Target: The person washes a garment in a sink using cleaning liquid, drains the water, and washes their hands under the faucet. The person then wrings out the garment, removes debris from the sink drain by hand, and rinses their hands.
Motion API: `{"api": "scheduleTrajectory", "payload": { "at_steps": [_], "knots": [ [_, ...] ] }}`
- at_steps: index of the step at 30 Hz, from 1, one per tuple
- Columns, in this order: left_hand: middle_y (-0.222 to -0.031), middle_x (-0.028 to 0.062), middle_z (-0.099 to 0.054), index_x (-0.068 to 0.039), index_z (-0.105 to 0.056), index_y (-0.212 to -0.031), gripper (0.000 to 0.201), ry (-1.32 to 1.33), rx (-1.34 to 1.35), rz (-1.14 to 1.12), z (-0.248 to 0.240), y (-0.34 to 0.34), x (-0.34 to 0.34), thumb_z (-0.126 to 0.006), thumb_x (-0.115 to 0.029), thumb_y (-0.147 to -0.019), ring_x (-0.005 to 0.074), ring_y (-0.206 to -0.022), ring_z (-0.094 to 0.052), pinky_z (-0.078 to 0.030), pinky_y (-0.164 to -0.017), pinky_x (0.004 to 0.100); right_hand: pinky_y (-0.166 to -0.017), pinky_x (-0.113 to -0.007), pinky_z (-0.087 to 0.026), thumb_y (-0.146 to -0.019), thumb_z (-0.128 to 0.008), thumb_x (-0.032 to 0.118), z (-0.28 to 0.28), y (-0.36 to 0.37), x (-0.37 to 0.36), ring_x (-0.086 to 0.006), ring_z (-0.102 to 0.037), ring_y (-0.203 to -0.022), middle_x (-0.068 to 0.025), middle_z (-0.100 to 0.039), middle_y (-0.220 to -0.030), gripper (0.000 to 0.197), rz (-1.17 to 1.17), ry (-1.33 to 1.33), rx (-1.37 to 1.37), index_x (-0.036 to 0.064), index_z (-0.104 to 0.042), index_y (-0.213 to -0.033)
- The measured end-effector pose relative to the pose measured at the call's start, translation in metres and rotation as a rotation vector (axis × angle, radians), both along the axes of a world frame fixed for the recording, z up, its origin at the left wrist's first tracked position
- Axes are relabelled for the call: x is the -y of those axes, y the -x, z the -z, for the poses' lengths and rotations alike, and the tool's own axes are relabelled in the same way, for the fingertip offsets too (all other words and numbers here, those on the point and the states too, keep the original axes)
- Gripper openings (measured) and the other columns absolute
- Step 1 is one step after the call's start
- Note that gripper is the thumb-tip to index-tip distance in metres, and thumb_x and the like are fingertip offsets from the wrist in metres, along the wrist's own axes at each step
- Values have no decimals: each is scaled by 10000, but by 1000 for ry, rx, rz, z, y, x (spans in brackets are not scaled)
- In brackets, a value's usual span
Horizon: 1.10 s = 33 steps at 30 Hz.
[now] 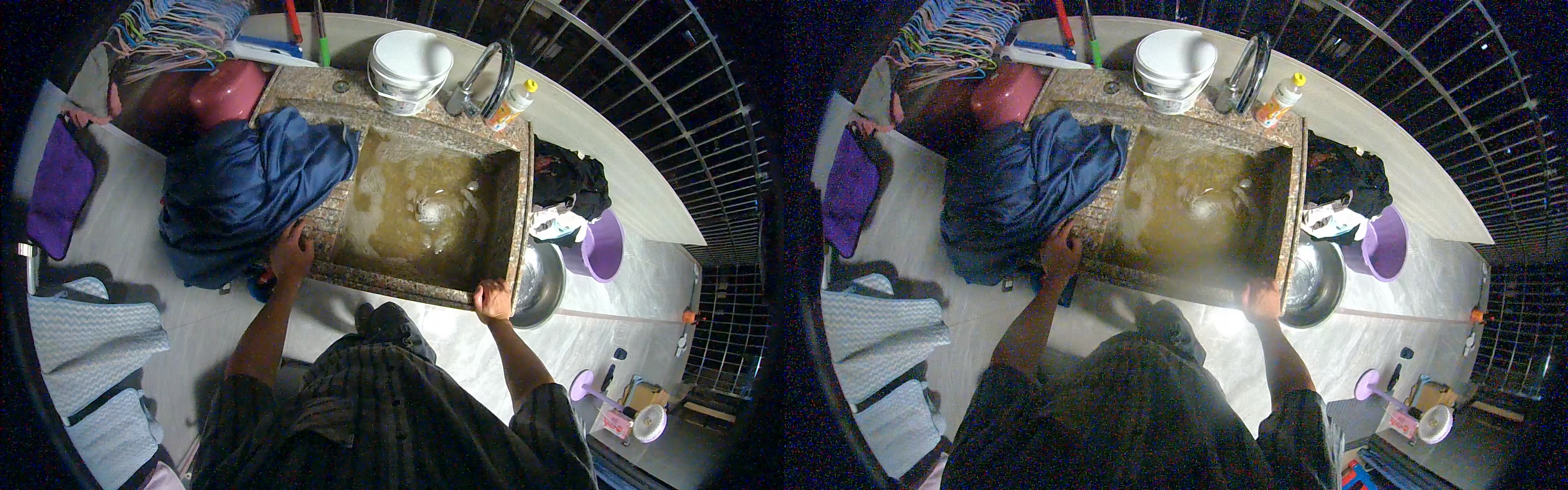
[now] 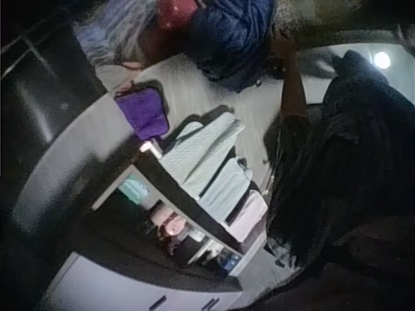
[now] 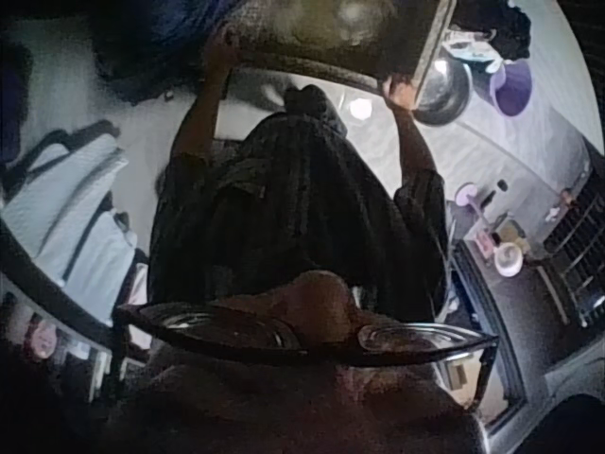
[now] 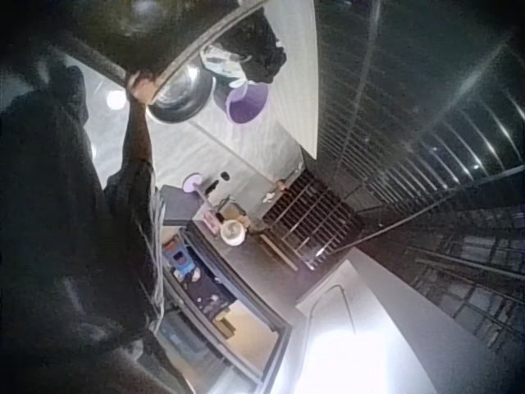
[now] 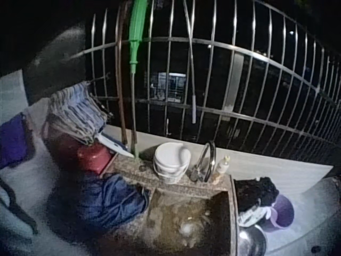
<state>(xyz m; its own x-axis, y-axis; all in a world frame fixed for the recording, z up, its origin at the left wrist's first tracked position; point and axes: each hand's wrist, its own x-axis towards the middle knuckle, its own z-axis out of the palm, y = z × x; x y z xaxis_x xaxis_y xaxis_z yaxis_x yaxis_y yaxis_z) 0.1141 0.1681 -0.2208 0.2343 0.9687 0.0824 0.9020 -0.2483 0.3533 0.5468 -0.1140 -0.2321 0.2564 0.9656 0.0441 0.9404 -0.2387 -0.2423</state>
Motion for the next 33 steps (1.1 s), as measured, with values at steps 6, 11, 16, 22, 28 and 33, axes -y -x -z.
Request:
{"api": "scheduleTrajectory", "payload": {
  "at_steps": [6, 11, 16, 22, 28, 33],
  "knots": [
    [-1430, 123, -570, -135, -642, -1306, 461, -23, 79, 32, -2, -2, 0, -575, -282, -874, 348, -1234, -589, -500, -1007, 450, -928, -439, -456, -889, -537, 210, 1, -1, 2, -338, -649, -869, -160, -701, -891, 230, 15, 19, 1, 37, -684, -852],
    [-1438, 121, -565, -125, -645, -1303, 465, 1, 59, 0, 1, -2, 0, -583, -288, -872, 342, -1235, -591, -498, -1011, 448, -927, -441, -456, -887, -538, 208, 9, -4, 3, -350, -643, -874, -167, -703, -904, 232, 41, 12, -17, 33, -690, -870],
    [-1435, 118, -568, -135, -651, -1298, 460, 7, 54, -7, 2, -2, -1, -595, -291, -869, 341, -1227, -598, -503, -1001, 453, -927, -444, -457, -887, -543, 202, 8, -3, 2, -359, -637, -875, -166, -701, -902, 228, -4, -49, 11, 33, -696, -885],
    [-1436, 110, -567, -143, -651, -1296, 460, -23, -19, 8, 3, -2, -1, -598, -298, -866, 344, -1216, -604, -513, -983, 462, -922, -445, -459, -886, -549, 199, 12, -6, 5, -359, -634, -877, -158, -694, -883, 212, -7, -28, 60, 44, -693, -877],
    [-1445, 92, -563, -154, -646, -1306, 462, -4, 8, -29, 9, 2, 2, -570, -313, -878, 342, -1240, -585, -491, -1013, 465, -922, -437, -454, -891, -532, 209, 3, -2, 1, -349, -634, -863, -151, -690, -860, 226, 2, 50, -33, 49, -684, -842],
    [-1461, 85, -552, -143, -645, -1305, 472, 40, 1, -32, 4, -3, 2, -554, -336, -884, 330, -1265, -573, -482, -1032, 457, -939, -431, -449, -889, -532, 210, 7, -4, 5, -344, -639, -857, -149, -700, -873, 228, -14, -11, 15, 51, -686, -834]
  ]
}}
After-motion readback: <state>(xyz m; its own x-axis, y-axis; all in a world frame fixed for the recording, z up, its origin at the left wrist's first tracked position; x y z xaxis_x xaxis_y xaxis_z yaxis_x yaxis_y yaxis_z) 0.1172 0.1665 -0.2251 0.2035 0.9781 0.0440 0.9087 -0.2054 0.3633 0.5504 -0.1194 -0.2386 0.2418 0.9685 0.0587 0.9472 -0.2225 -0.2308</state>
